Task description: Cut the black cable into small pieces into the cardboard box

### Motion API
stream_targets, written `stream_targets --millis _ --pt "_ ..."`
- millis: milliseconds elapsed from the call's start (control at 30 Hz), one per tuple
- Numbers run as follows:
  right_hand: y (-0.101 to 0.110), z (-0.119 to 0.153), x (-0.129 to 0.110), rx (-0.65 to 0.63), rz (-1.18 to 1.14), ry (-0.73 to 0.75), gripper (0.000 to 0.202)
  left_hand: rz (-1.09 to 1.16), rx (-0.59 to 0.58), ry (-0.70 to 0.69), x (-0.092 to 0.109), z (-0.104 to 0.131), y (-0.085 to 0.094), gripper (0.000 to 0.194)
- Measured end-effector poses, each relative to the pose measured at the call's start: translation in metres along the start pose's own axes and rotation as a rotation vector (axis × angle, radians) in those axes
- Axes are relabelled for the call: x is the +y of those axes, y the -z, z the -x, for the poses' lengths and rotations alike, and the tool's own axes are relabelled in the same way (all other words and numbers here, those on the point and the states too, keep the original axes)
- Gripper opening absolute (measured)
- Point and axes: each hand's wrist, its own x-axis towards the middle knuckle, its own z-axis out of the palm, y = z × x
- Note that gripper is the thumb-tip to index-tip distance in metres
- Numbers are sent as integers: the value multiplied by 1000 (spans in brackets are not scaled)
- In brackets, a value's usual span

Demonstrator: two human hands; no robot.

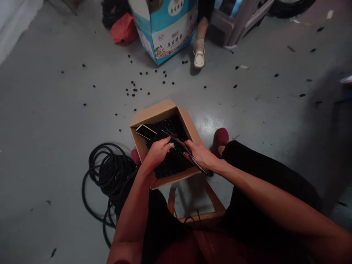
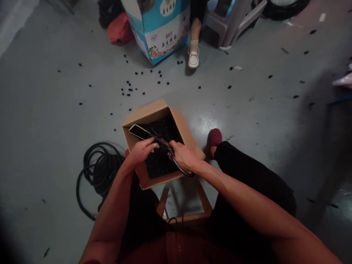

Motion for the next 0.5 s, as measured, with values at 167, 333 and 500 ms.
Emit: stream_targets --millis 167,333,500 --pt "-3 0 0 -23 36 -32 13 -71 -66 24 -4 -3 0 24" --pt "-17 -3 6 -115 -9 -90 13 -243 -171 76 -9 -9 -4 22" --pt "-36 -7 15 -146 -48 -170 13 -341 -245 119 -16 -15 -12 19"
